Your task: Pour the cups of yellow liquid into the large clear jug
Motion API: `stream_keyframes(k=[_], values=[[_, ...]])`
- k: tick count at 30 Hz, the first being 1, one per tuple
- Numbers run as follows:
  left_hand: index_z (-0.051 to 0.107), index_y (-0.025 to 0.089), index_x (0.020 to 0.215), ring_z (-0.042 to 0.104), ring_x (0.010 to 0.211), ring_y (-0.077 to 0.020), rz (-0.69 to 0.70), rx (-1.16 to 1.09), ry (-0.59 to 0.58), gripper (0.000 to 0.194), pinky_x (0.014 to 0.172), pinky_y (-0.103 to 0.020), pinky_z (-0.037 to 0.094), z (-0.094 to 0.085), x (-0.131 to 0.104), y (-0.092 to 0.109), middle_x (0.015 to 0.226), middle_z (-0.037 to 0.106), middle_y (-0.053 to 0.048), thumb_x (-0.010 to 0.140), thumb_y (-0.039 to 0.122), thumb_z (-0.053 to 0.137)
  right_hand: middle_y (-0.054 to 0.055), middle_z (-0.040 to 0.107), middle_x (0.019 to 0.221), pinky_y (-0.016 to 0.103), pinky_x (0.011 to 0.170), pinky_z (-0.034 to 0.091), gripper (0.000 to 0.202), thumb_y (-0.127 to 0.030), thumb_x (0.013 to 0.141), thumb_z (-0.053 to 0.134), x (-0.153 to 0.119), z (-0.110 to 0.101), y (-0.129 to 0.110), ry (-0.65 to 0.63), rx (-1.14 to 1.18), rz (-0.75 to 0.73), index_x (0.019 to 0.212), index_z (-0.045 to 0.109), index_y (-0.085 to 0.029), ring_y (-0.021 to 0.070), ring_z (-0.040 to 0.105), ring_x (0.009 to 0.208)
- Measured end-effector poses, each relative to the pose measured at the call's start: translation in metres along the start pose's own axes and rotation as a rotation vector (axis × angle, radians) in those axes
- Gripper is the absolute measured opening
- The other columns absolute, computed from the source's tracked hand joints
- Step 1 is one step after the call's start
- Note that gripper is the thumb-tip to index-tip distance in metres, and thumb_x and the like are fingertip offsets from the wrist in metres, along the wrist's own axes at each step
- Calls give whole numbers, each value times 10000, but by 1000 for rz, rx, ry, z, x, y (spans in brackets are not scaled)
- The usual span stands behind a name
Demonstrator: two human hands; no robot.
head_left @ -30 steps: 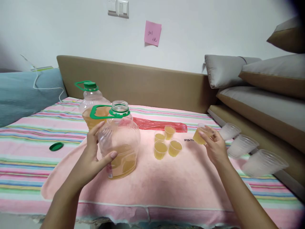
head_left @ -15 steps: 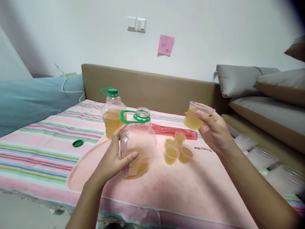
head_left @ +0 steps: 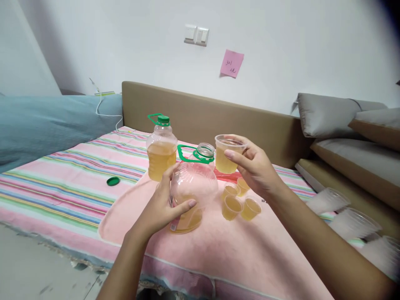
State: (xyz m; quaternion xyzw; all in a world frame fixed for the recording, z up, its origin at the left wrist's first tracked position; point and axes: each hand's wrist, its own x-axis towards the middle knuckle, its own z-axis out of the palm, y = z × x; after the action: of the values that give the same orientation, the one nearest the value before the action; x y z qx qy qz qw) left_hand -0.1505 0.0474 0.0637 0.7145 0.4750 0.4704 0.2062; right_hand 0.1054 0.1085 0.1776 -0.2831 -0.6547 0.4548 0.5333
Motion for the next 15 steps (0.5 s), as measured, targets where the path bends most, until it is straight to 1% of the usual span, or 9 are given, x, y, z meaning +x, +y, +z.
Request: stream_keyframes(k=[3,7,11,15], values=[[220,345,1666,309,1681,-354,-3,-12,2,987,1370,-611,303,-1,-1,1,1806,308,-125,919,661,782,49,807,1308,477,1151,572,523,-455,775,978,0,3,2,-32,-22,-2,1222,747,-314,270,728,1279],[218,384,1662,325,1670,-358,-29,-34,-7,984,1372,-643,278,-1,-1,2,1801,327,-91,912,654,795,58,813,1280,479,1120,590,556,-462,750,989,3,3,1,-4,-72,-3,1222,740,-304,277,737,1253],[232,372,1667,326,1664,-386,-47,-58,-11,993,1373,-663,257,0,-2,1,1801,325,-102,905,651,805,53,821,1260,476,1096,609,584,-458,723,1002,6,1,-2,-3,-100,11,1216,732,-301,276,754,1228],[233,362,1676,324,1663,-394,-43,-68,-6,1003,1375,-665,247,0,-2,1,1797,329,-113,905,649,807,55,824,1276,479,1090,622,580,-466,735,997,7,0,-7,-35,-132,8,1224,731,-304,280,762,1237]])
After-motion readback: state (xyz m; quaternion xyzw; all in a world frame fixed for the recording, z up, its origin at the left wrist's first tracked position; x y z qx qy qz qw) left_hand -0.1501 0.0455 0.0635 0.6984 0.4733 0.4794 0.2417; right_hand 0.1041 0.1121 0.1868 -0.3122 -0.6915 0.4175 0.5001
